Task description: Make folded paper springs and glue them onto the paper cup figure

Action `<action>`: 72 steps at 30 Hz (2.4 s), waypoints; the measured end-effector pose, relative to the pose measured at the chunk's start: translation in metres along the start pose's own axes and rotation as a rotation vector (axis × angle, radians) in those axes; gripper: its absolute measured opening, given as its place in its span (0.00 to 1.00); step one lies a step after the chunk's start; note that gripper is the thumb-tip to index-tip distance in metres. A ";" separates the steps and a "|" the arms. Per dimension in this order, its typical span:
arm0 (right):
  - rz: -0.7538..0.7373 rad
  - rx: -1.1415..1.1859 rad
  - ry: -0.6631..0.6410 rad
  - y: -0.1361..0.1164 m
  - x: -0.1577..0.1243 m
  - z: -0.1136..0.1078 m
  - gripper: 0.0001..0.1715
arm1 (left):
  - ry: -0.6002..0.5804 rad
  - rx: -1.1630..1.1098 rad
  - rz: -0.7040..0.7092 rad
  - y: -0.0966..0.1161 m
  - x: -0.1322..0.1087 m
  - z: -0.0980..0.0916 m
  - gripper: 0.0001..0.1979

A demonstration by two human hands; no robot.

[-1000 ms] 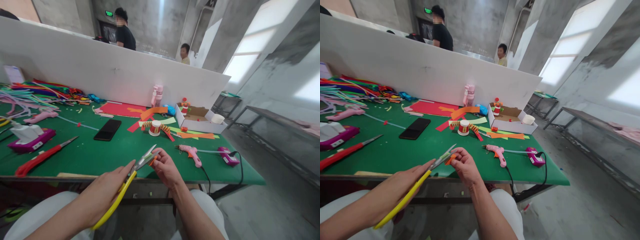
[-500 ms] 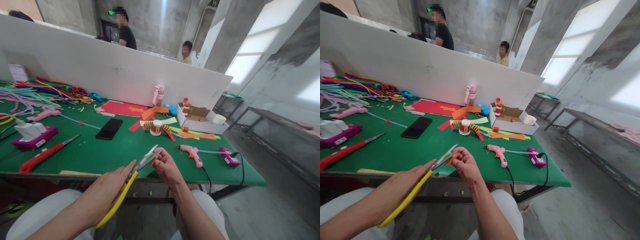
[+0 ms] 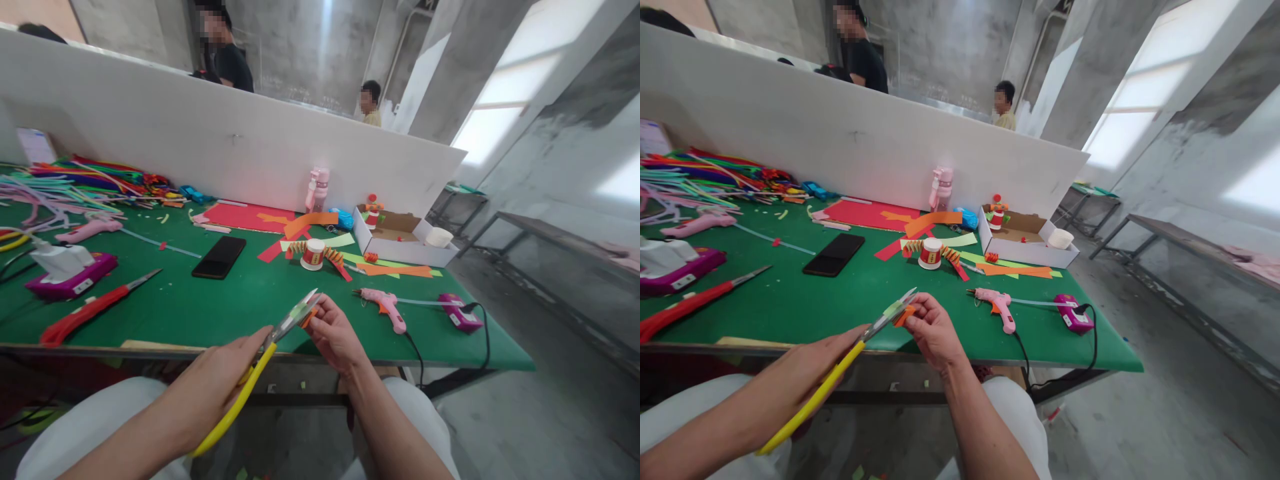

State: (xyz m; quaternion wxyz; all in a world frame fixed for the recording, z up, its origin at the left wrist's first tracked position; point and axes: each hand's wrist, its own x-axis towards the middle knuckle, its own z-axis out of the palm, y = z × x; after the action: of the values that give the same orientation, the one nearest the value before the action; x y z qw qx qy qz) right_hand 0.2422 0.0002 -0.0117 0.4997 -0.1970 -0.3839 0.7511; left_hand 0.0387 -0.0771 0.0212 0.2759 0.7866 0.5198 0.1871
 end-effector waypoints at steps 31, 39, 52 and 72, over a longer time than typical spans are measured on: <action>0.152 0.459 0.200 -0.005 0.007 -0.015 0.27 | 0.219 0.519 -0.208 -0.108 0.016 -0.038 0.15; 0.077 0.486 0.250 0.010 0.011 0.000 0.09 | 0.291 0.444 0.005 -0.041 0.043 -0.055 0.23; 0.238 0.607 0.066 0.020 0.015 0.010 0.25 | 0.041 0.211 0.217 0.009 0.110 -0.010 0.14; 0.267 0.541 0.285 0.015 0.015 0.011 0.29 | 0.222 -0.227 0.069 -0.006 0.103 -0.032 0.26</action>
State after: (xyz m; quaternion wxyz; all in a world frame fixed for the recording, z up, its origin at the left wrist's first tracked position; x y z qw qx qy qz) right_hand 0.2198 0.0066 -0.0151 0.4798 -0.2088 -0.0678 0.8495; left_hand 0.0560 0.0276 0.0431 0.2974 0.7421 0.4954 0.3399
